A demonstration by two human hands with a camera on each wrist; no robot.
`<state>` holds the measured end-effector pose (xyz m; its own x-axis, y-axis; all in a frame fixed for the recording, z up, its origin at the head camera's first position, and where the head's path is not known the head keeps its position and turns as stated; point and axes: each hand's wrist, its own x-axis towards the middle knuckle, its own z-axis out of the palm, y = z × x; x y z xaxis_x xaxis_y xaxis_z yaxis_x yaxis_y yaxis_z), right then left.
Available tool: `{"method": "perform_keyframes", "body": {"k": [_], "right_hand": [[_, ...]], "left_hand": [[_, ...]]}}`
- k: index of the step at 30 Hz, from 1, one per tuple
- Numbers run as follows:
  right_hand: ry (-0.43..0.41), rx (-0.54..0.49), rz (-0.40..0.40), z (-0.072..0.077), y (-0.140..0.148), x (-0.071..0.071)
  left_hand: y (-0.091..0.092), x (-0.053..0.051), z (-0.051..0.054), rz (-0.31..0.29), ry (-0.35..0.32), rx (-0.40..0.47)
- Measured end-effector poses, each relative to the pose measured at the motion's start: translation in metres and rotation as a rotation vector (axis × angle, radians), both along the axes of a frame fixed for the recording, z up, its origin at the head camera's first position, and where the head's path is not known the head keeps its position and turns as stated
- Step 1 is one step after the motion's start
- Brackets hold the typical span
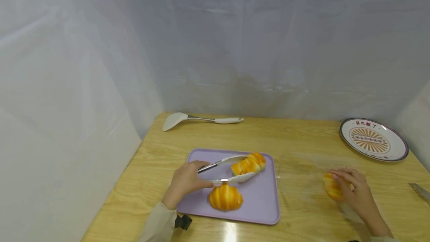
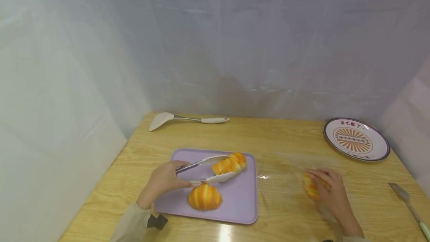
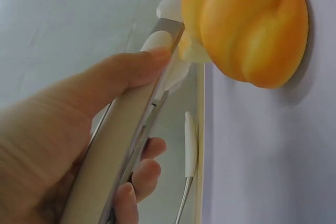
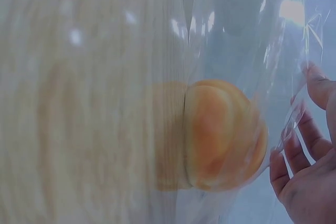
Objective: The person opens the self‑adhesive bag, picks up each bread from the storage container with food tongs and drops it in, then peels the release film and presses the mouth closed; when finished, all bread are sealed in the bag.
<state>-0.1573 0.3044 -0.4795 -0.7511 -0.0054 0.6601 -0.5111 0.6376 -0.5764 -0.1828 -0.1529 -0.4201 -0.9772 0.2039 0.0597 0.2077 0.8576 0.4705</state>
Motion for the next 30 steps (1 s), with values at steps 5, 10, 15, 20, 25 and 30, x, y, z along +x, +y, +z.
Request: {"method": "perform_keyframes", "body": {"k": [5, 10, 15, 20, 25, 30], "right_hand": [[0.006, -0.007, 0.006, -0.001, 0.001, 0.000], [0.022, -0.011, 0.024, -0.001, 0.002, 0.000], [0.045, -0.031, 0.058, 0.000, 0.001, -0.001], [0.047, -0.026, 0.066, 0.000, 0.001, -0.002], [0.048, -0.002, 0.074, 0.000, 0.001, -0.002], [0.048, -0.014, 0.082, -0.001, -0.001, -0.002]], "left_hand": [[0.005, -0.002, 0.000, -0.035, 0.033, 0.013], [0.011, -0.006, 0.004, -0.114, 0.063, 0.039], [0.024, -0.012, 0.010, -0.240, 0.087, 0.035], [0.045, -0.022, 0.016, -0.297, 0.053, -0.024], [0.071, -0.035, 0.019, -0.357, 0.022, -0.097], [0.096, -0.044, 0.018, -0.397, 0.026, -0.171]]}}
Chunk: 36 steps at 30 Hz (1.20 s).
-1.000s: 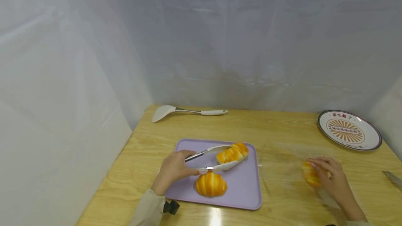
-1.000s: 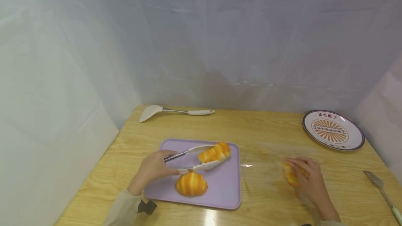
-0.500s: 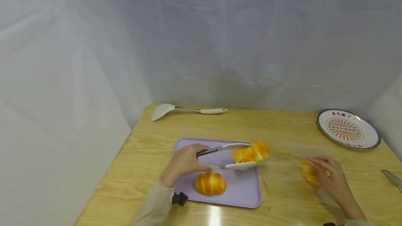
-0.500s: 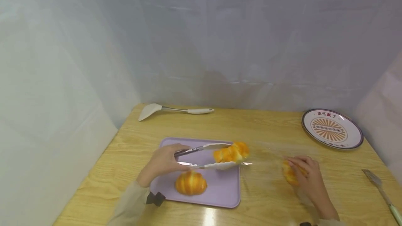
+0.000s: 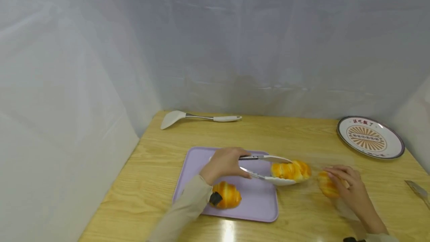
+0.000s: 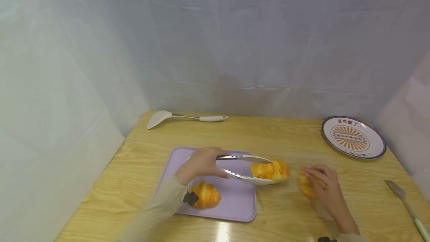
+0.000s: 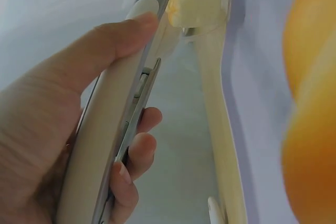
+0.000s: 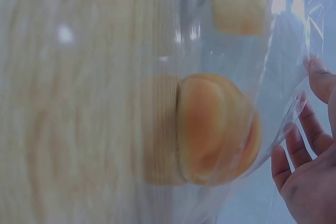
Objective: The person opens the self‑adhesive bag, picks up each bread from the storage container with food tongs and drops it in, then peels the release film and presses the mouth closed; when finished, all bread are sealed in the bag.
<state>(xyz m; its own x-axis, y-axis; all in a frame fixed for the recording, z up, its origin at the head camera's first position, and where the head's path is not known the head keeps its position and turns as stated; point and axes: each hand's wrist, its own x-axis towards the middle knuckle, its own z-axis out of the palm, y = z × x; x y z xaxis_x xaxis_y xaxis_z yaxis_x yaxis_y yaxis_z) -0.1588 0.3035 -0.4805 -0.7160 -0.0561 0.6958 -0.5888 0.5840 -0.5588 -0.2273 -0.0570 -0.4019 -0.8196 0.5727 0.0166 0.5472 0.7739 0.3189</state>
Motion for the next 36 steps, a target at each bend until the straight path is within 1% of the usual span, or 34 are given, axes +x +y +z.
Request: {"method": "perform_keyframes", "body": {"k": [3, 5, 10, 12, 15, 18, 23, 26, 28, 30, 31, 33, 36], "right_hand": [[0.007, -0.002, -0.001, 0.000, -0.001, -0.001], [0.014, -0.003, -0.001, -0.001, -0.001, -0.001], [0.022, -0.002, 0.007, -0.002, -0.001, -0.002], [0.026, 0.000, 0.009, -0.001, 0.000, -0.002], [0.027, 0.002, 0.008, -0.001, 0.000, -0.002], [0.014, 0.004, -0.002, -0.001, 0.000, -0.002], [0.011, 0.006, -0.008, -0.001, 0.000, -0.002], [0.008, 0.013, -0.029, 0.000, 0.001, 0.000], [0.000, 0.015, -0.041, 0.000, 0.002, 0.001], [-0.009, 0.010, -0.045, 0.000, 0.002, 0.001], [-0.013, 0.008, -0.046, 0.000, 0.003, 0.001], [-0.014, 0.006, -0.042, 0.000, 0.004, 0.000], [0.020, 0.007, -0.005, -0.001, 0.005, -0.002]], "left_hand": [[0.013, -0.002, 0.000, -0.002, 0.001, -0.030], [0.021, -0.002, 0.000, -0.001, -0.003, -0.047], [0.028, 0.004, -0.005, 0.023, -0.015, -0.052], [0.029, 0.007, -0.007, 0.042, -0.013, -0.040], [0.027, 0.013, -0.008, 0.065, -0.014, -0.023], [0.023, 0.020, -0.005, 0.092, -0.012, -0.018], [0.015, 0.036, 0.000, 0.152, -0.004, -0.014], [0.011, 0.044, -0.001, 0.178, -0.014, -0.001], [0.010, 0.047, -0.004, 0.184, -0.021, 0.012], [0.010, 0.047, -0.007, 0.181, -0.019, 0.027], [0.011, 0.047, -0.009, 0.177, -0.008, 0.031], [0.011, 0.045, -0.011, 0.168, 0.022, 0.032], [0.012, 0.040, -0.012, 0.146, 0.082, 0.017]]}}
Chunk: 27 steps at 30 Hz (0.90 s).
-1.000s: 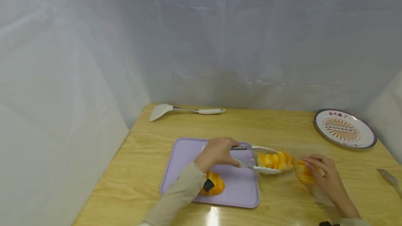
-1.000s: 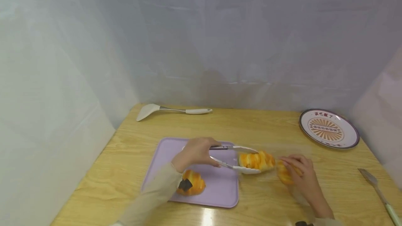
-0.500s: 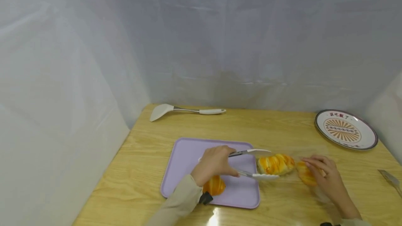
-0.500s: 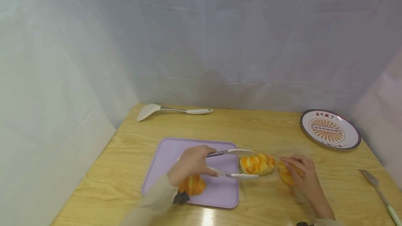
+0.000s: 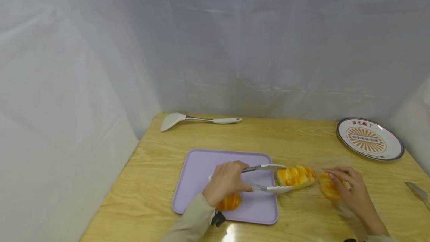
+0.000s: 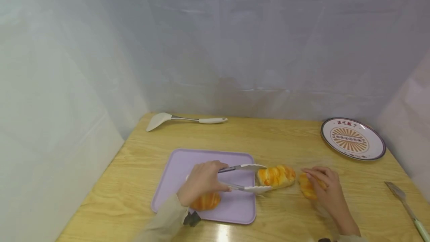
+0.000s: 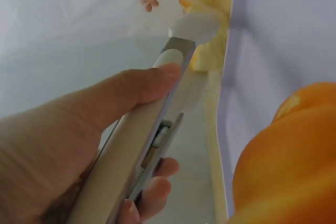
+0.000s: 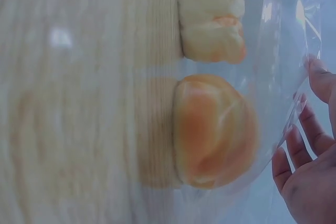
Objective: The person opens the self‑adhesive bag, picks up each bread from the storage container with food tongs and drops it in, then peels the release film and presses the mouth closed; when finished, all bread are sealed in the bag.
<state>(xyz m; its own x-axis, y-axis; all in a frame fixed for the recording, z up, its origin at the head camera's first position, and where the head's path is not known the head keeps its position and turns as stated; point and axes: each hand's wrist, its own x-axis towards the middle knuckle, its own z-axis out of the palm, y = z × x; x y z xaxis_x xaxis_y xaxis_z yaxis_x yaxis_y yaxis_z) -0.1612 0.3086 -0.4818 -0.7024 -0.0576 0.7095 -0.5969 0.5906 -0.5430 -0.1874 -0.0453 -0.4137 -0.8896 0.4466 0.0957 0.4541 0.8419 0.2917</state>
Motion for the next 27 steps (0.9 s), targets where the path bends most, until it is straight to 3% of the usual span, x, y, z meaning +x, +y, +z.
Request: {"method": "perform_keyframes", "body": {"k": [5, 11, 19, 27], "right_hand": [[0.076, 0.006, 0.069, -0.003, 0.002, -0.003], [0.022, 0.028, 0.065, 0.000, 0.001, -0.002], [-0.008, 0.020, 0.048, 0.003, -0.003, 0.000], [0.018, -0.001, 0.033, 0.002, -0.003, 0.000]], "left_hand": [[0.002, -0.008, 0.004, -0.047, 0.091, -0.062], [0.007, -0.016, 0.013, -0.093, 0.166, -0.118], [0.017, -0.025, 0.016, -0.111, 0.181, -0.176], [0.019, -0.026, 0.007, -0.057, 0.138, -0.162]]}}
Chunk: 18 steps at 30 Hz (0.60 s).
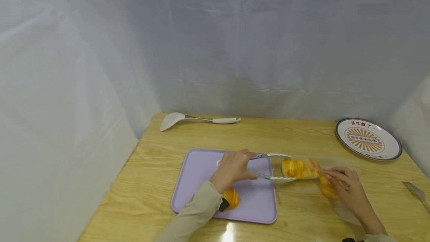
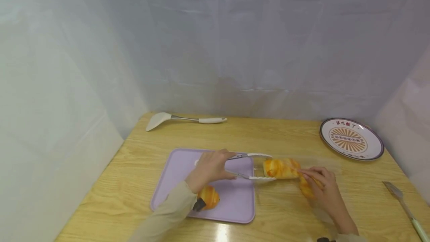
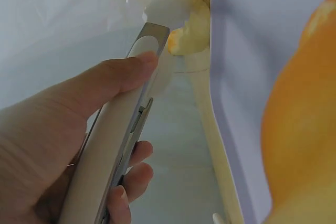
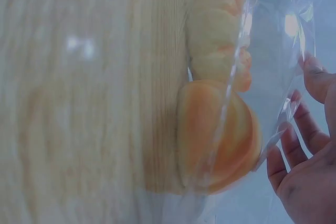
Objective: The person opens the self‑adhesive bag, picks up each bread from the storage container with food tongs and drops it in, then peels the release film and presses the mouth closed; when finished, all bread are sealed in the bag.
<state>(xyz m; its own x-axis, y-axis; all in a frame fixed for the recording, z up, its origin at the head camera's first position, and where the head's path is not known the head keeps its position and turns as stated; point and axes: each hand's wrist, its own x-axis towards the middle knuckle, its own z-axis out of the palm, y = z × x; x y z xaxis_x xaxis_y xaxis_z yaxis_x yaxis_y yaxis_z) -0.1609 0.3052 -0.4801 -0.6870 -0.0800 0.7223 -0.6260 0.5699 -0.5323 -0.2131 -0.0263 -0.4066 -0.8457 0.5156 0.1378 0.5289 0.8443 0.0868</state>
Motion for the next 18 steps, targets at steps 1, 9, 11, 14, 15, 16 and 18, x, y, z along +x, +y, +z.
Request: {"method": "perform_keyframes", "body": {"k": [1, 9, 11, 14, 15, 16, 18], "right_hand": [[-0.002, -0.002, -0.005, 0.000, 0.000, 0.000], [-0.009, 0.005, -0.022, -0.003, 0.002, -0.001], [0.000, 0.007, -0.016, -0.003, 0.003, -0.001], [0.004, 0.020, -0.023, -0.003, 0.003, -0.002], [0.008, 0.025, -0.024, -0.002, 0.002, -0.002], [0.010, 0.029, -0.025, -0.002, 0.002, -0.002], [0.006, 0.038, -0.033, -0.002, 0.002, -0.002]], "left_hand": [[-0.001, 0.000, -0.001, 0.007, -0.009, 0.010], [-0.028, 0.005, -0.005, 0.058, -0.145, 0.217], [-0.041, 0.010, -0.003, 0.078, -0.196, 0.284], [-0.062, 0.017, -0.002, 0.105, -0.237, 0.364], [-0.070, 0.020, -0.002, 0.109, -0.240, 0.378], [-0.078, 0.023, -0.003, 0.115, -0.239, 0.389], [-0.094, 0.029, -0.005, 0.120, -0.229, 0.413]]}}
